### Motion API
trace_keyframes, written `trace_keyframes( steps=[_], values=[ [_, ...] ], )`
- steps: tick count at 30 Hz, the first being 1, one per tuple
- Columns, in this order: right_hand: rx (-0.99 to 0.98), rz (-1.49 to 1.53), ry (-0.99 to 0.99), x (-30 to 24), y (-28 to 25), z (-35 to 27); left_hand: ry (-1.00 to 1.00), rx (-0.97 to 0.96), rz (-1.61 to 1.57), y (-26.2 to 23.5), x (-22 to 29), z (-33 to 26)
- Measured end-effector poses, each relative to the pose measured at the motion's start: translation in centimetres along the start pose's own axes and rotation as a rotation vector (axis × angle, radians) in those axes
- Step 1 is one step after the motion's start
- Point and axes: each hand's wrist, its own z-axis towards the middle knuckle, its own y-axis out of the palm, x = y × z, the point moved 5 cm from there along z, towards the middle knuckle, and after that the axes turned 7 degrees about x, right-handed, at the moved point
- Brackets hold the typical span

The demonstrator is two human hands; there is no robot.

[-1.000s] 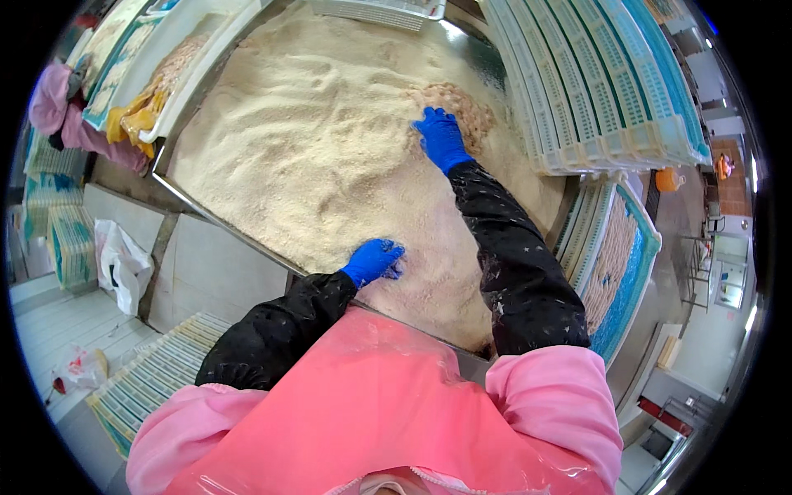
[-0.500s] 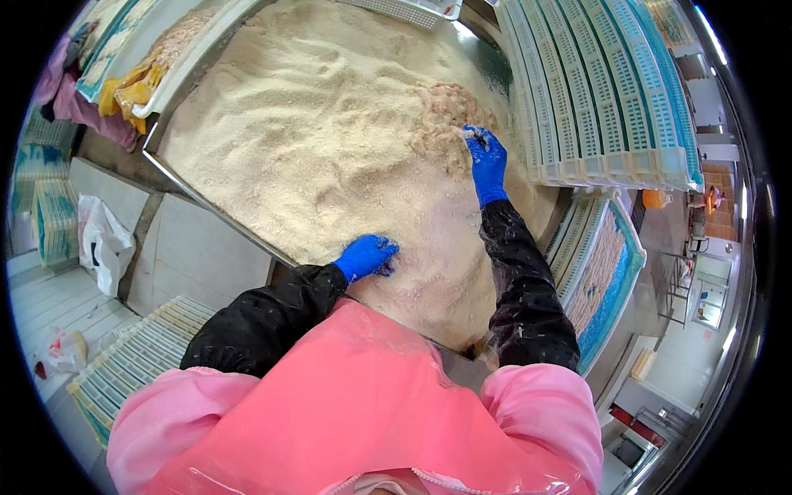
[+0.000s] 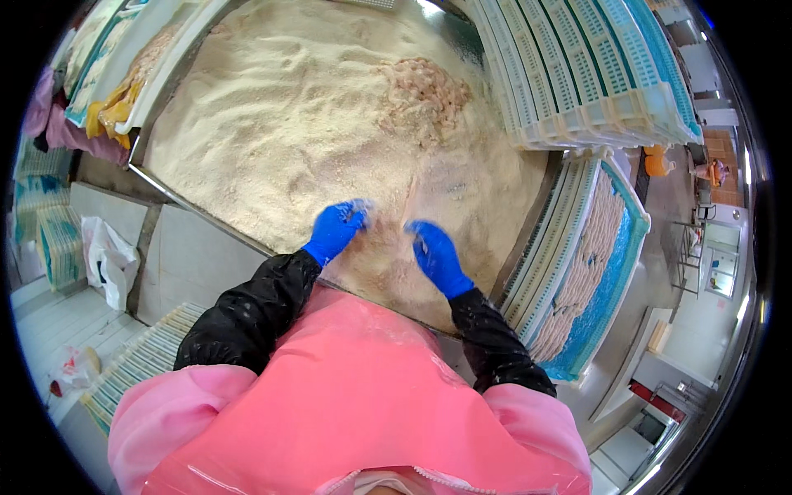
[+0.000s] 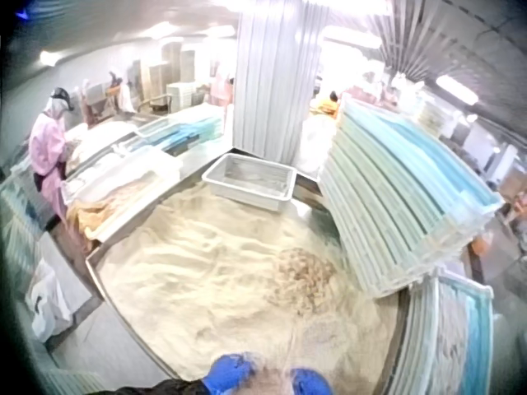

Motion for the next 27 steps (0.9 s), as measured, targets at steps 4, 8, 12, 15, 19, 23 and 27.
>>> trace_keyframes(
  steps=[4, 8, 12, 15, 19, 23, 27],
  values=[
    [0.209, 0.078, 0.209, 3.6, -0.3, -4.0, 0.429, 0.276, 0.436, -0.6, 3.0, 2.7],
    [0.541, 0.105, 0.408, 8.0, 2.7, -2.1, 0.222, 0.255, -0.297, 4.7, -0.7, 5.3],
    [0.169, -0.186, 0.51, 0.7, 2.0, 2.8, -0.124, 0.102, -0.588, 9.1, -3.3, 4.0],
    [0.177, -0.613, 0.536, 6.4, 4.8, -0.7, -0.289, 0.071, -0.769, 8.9, -3.7, 0.7],
    [0.253, -0.319, 0.49, 2.9, 6.0, -2.6, -0.624, -0.129, -1.159, 11.0, -4.6, -2.1],
    [0.087, -0.142, 0.253, -2.3, 6.3, -0.2, -0.34, -0.357, -1.274, 11.8, -3.5, -1.5],
    [0.169, -0.255, 0.576, 2.6, 5.9, -2.9, -0.879, -0.399, -1.247, 12.7, -1.4, -2.7]
  ],
)
